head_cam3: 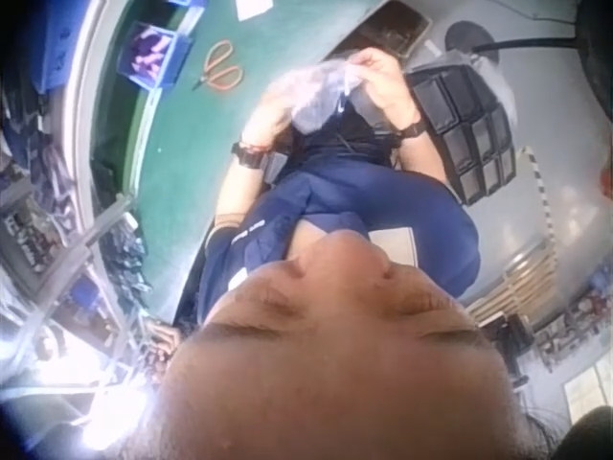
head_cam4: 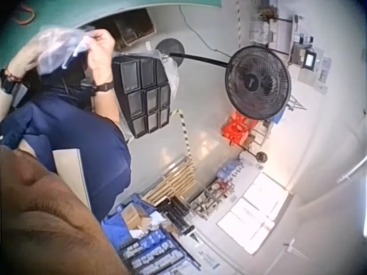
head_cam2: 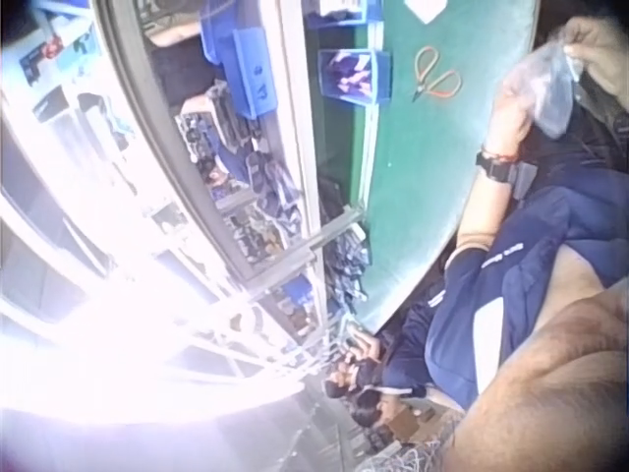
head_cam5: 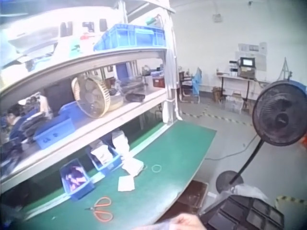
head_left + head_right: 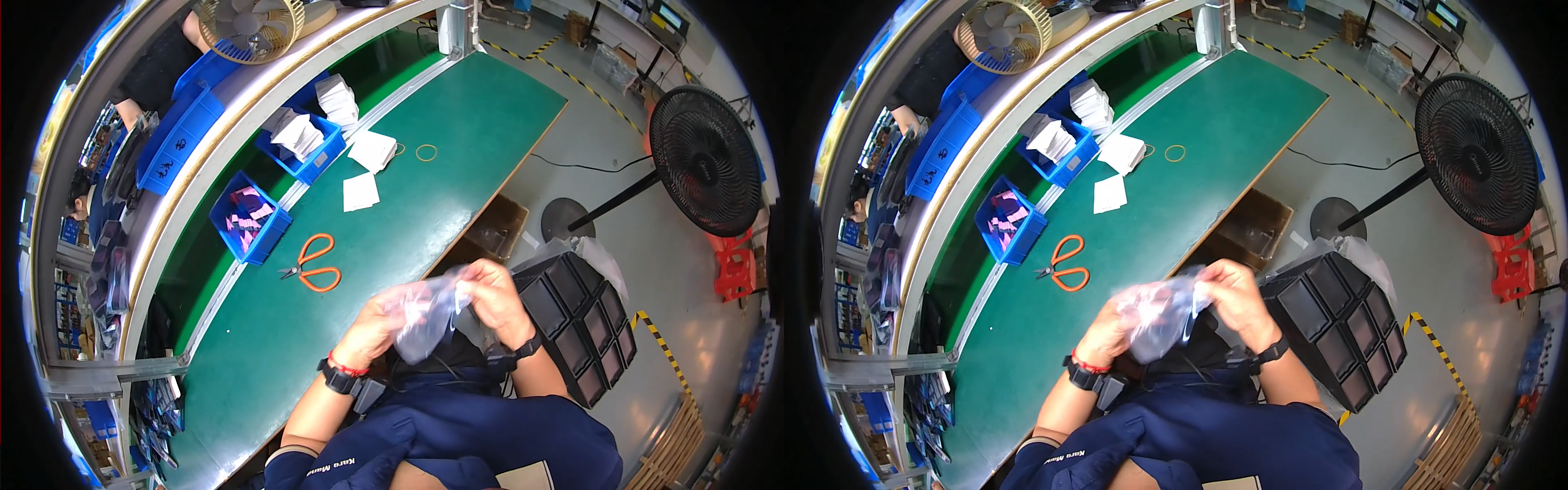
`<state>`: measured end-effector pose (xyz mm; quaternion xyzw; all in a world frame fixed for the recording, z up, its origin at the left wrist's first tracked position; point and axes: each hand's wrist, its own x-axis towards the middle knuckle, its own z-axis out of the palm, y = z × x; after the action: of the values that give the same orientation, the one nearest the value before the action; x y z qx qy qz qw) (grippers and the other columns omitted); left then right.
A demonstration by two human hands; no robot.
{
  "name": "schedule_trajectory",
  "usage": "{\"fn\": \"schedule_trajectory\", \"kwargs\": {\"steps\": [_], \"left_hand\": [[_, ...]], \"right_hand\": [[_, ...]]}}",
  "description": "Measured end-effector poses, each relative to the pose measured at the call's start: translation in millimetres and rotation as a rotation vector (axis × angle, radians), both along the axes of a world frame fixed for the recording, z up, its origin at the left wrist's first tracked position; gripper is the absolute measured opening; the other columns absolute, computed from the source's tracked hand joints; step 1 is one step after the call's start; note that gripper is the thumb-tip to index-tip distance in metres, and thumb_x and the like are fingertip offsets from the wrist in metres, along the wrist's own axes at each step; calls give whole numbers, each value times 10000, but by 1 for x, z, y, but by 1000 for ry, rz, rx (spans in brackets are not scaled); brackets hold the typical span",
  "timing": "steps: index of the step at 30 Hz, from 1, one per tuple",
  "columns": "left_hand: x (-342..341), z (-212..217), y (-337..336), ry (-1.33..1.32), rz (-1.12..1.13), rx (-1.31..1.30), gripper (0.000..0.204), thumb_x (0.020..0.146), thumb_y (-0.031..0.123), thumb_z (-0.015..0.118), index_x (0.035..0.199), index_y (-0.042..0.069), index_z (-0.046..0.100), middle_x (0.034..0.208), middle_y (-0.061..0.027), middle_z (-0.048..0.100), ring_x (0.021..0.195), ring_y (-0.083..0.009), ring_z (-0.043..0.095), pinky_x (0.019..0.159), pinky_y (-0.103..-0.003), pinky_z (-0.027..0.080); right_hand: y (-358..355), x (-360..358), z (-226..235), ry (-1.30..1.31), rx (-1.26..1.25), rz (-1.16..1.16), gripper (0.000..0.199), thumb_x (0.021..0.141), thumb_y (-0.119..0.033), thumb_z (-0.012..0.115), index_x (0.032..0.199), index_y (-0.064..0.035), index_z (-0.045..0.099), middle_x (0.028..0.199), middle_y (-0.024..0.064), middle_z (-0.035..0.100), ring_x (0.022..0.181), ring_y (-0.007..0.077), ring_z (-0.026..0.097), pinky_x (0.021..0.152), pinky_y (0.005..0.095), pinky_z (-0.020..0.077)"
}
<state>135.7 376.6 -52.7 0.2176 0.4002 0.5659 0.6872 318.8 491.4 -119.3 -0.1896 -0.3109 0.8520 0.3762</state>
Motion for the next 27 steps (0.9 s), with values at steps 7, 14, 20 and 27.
{"fn": "schedule_trajectory", "kwargs": {"steps": [7,14,20,27], "left_hand": [[-42,3,-52,1709,102,171,348,698,120,729,1020,35,624,1145,-165,544,1071,-339,519,906,-414,411],[-26,-19,-62,2040,-312,96,754,623,221,780,1299,131,457,1412,-244,268,1320,-437,218,1050,-587,166],[-35,-13,-77,2067,-313,-16,671,647,76,668,1286,168,484,1416,-237,271,1318,-452,216,1057,-610,125],[-33,-17,-72,2138,-356,24,727,656,84,692,1325,76,410,1439,-249,225,1347,-436,169,1078,-573,112]], "right_hand": [[132,55,-137,-585,-120,-646,101,777,70,575,859,17,602,753,86,630,653,153,603,599,246,496],[232,113,-315,-1564,155,-636,147,698,-94,650,816,-23,699,852,109,685,799,225,651,738,342,503],[200,-2,-268,-1257,-311,-440,265,744,-120,627,963,24,666,924,126,665,871,256,629,761,357,479],[143,63,-158,-973,130,-295,179,819,-157,660,963,-50,657,870,23,648,807,119,584,716,262,458]]}}
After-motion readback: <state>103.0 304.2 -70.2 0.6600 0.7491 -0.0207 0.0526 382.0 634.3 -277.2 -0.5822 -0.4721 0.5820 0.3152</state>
